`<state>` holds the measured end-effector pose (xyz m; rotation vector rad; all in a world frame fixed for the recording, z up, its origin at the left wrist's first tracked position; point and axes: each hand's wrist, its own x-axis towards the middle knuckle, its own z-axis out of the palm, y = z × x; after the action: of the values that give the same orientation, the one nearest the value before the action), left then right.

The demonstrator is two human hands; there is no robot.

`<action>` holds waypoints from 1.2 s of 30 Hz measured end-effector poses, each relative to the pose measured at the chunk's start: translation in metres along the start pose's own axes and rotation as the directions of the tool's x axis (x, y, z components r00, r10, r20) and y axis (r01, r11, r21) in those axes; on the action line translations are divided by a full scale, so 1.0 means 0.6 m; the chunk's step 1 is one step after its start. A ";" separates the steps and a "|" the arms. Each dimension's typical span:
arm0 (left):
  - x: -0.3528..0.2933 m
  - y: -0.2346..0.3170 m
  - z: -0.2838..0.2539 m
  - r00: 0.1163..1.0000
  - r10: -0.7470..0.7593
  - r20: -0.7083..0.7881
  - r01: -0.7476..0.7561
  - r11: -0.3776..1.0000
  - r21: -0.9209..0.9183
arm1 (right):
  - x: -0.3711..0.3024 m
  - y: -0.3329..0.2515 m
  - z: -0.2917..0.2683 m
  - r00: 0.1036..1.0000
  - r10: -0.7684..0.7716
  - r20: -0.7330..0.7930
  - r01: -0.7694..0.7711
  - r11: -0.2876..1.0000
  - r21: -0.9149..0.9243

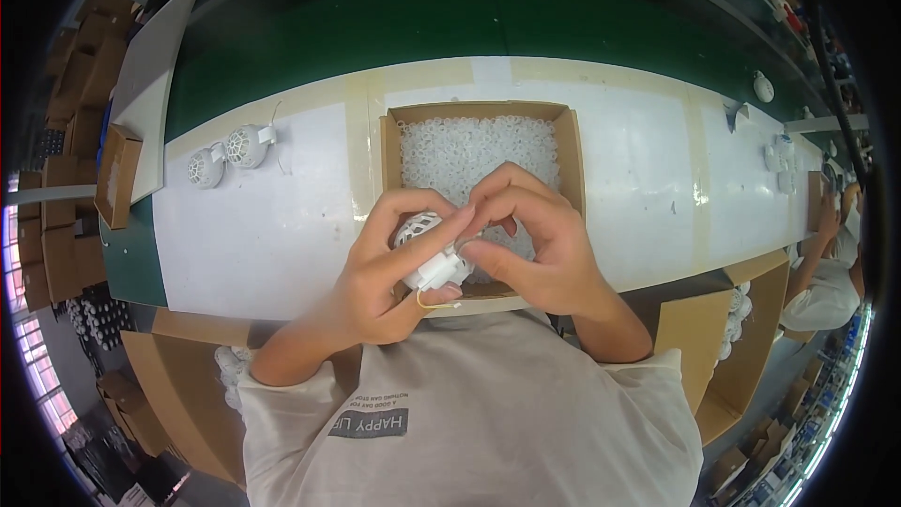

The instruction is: Assembling small white electronic components by hand and placing them into a box.

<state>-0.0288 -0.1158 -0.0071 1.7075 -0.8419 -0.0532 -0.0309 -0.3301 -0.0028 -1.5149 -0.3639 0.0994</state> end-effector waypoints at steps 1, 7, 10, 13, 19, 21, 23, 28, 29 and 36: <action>-0.001 -0.001 0.001 1.000 -0.001 0.001 0.001 1.000 -0.001 | 0.000 -0.002 -0.001 0.999 -0.045 0.027 0.046 0.998 -0.041; -0.009 -0.007 0.005 0.999 -0.023 0.043 0.024 0.999 -0.029 | -0.011 -0.003 -0.009 0.994 -0.060 0.090 0.067 0.995 -0.081; -0.009 -0.008 0.006 0.998 -0.022 0.060 0.023 0.999 -0.023 | -0.015 0.002 0.002 0.997 -0.074 -0.005 0.074 0.997 -0.006; -0.008 -0.008 0.008 0.997 -0.018 0.077 0.020 1.000 -0.018 | -0.015 0.013 0.000 0.994 -0.103 -0.045 0.106 0.992 0.063; -0.014 -0.008 0.013 0.999 0.000 0.046 0.005 0.994 -0.113 | -0.020 0.012 0.001 0.998 -0.034 0.055 0.013 0.940 0.342; -0.016 -0.010 0.013 1.000 -0.002 0.031 0.007 0.990 -0.144 | -0.021 0.002 0.002 0.999 -0.027 0.043 0.011 0.939 0.344; -0.015 -0.015 0.009 0.999 0.001 0.034 0.002 0.996 -0.095 | -0.022 -0.006 0.001 1.000 -0.017 0.018 0.009 0.938 0.347; -0.006 -0.002 0.005 0.991 0.025 0.128 -0.031 0.998 0.049 | -0.027 -0.002 0.011 0.990 0.074 -0.122 -0.007 0.878 0.479; -0.007 -0.003 0.006 0.991 0.023 0.128 -0.030 0.998 0.050 | -0.028 -0.003 0.009 0.995 0.056 -0.086 -0.011 0.891 0.453; -0.007 -0.002 0.007 0.984 -0.034 0.174 0.049 0.995 -0.082 | -0.030 -0.010 0.007 0.998 0.045 -0.049 -0.025 0.935 0.353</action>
<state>-0.0332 -0.1170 -0.0113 1.6562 -0.9187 -0.2652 -0.0499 -0.3316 0.0000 -1.1659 -0.2579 0.1424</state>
